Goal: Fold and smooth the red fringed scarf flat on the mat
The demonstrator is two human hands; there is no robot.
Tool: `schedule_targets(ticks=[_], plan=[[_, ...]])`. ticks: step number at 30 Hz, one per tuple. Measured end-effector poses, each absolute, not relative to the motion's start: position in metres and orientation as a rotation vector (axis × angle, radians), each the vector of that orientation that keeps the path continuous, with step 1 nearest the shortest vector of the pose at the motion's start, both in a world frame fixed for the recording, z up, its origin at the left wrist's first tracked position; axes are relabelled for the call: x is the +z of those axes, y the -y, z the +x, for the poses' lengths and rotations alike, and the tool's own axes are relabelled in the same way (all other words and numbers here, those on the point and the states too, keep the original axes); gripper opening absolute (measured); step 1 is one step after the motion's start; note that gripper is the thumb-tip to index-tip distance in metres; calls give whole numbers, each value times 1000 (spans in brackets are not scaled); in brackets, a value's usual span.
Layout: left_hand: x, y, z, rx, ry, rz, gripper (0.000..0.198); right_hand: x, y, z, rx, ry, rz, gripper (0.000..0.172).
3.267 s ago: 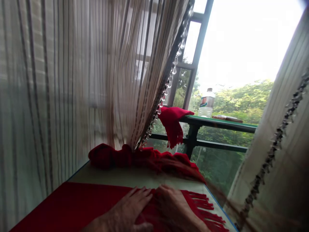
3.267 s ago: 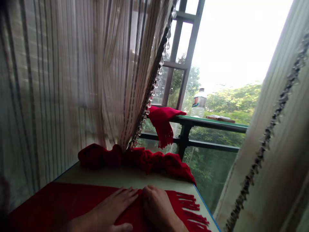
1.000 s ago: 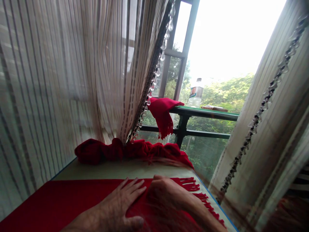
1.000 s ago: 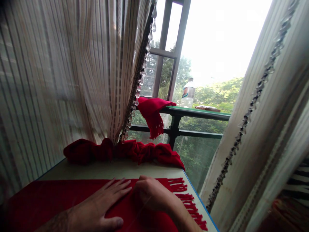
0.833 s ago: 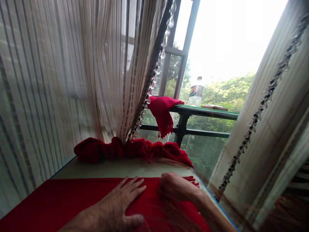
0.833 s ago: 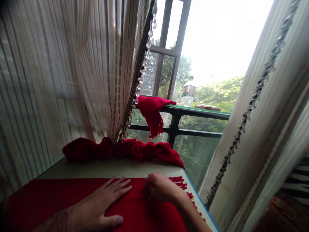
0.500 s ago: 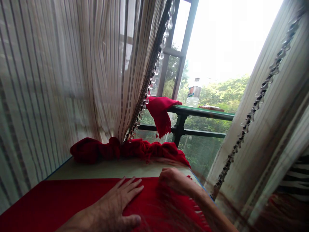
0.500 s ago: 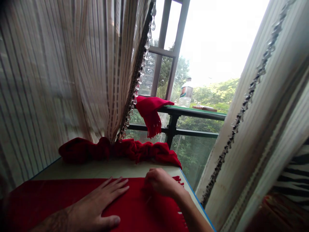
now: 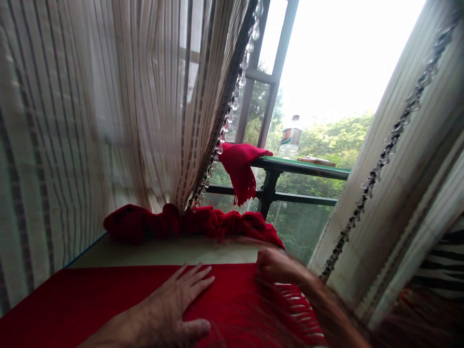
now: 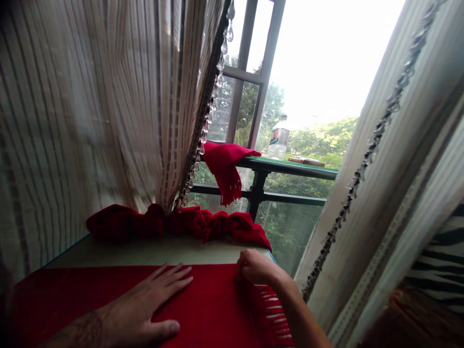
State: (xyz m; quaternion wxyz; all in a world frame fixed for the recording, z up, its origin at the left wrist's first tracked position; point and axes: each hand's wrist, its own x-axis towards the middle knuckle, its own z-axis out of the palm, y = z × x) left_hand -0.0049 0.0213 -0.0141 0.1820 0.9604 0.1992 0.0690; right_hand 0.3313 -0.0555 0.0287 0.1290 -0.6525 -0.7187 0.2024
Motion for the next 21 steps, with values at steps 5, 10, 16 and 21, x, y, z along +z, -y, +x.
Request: schedule_targets(ticks=[5,10,16,21], plan=[[-15,-22,-4,175,-555,2715,84,32,61,289,837,2136,-1766,38],[-11,-20,-4,126,-590,2731,84,35,65,284,1104,2069,-1846,43],[-8,-21,-6,113,-587,2714,84,46,68,326,903,1849,-2016,31],[-15,-25,-6,162,-569,2717,83,41,64,307,999,1863,-1901,40]])
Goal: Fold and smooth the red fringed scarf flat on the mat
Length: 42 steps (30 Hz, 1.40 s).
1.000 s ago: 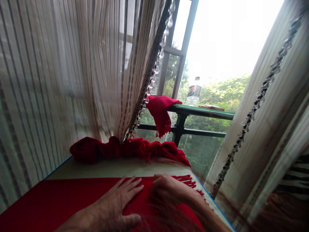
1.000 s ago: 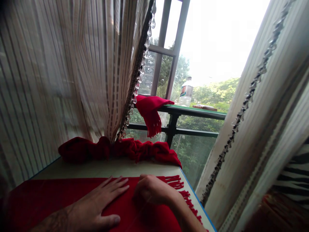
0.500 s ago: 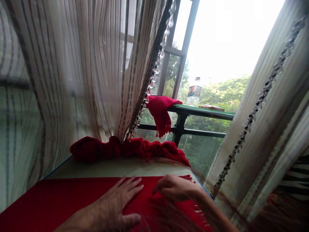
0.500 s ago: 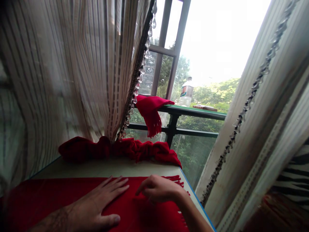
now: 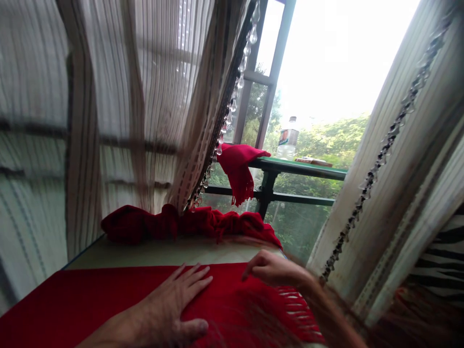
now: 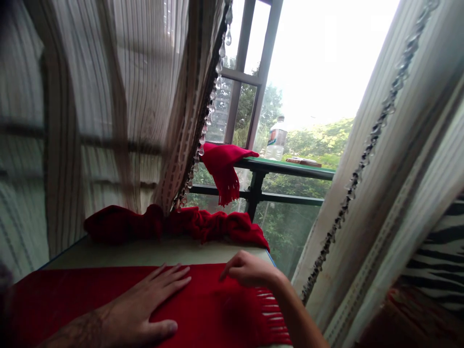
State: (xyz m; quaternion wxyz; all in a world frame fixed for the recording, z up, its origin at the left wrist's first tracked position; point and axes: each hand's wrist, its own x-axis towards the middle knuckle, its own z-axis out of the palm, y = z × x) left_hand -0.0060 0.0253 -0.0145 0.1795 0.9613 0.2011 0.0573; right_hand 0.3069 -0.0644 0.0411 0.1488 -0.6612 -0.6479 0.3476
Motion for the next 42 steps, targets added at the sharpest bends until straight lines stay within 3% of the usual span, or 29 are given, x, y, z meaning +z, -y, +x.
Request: schedule_targets(ticks=[3,7,12,16,20,24,28,32,34,40,42], plan=[[-17,-27,-6,170,-556,2725,84,34,61,290,1130,1915,-1874,35],[-16,-25,-5,140,-576,2721,85,29,60,305,1140,1885,-1993,15],[-15,-25,-5,198,-537,2712,84,32,64,340,1127,1783,-2125,27],[-17,-26,-4,174,-565,2719,84,34,62,327,1175,1781,-1997,17],[-14,-24,-2,142,-582,2720,84,33,62,313,1257,1803,-1966,32],[-5,-19,-2,113,-612,2713,83,34,67,332,1202,1763,-2122,16],[-5,-20,-3,97,-620,2722,82,40,72,343,1170,1741,-2163,16],[-16,-26,-4,148,-593,2730,83,45,68,320,1265,1815,-1994,40],[-20,-27,-5,165,-587,2714,83,45,66,310,1330,1859,-1942,43],[-15,-24,-3,148,-575,2722,85,39,68,333,1274,1833,-2083,20],[-14,-24,-2,126,-588,2733,85,39,68,344,1235,1802,-2135,25]])
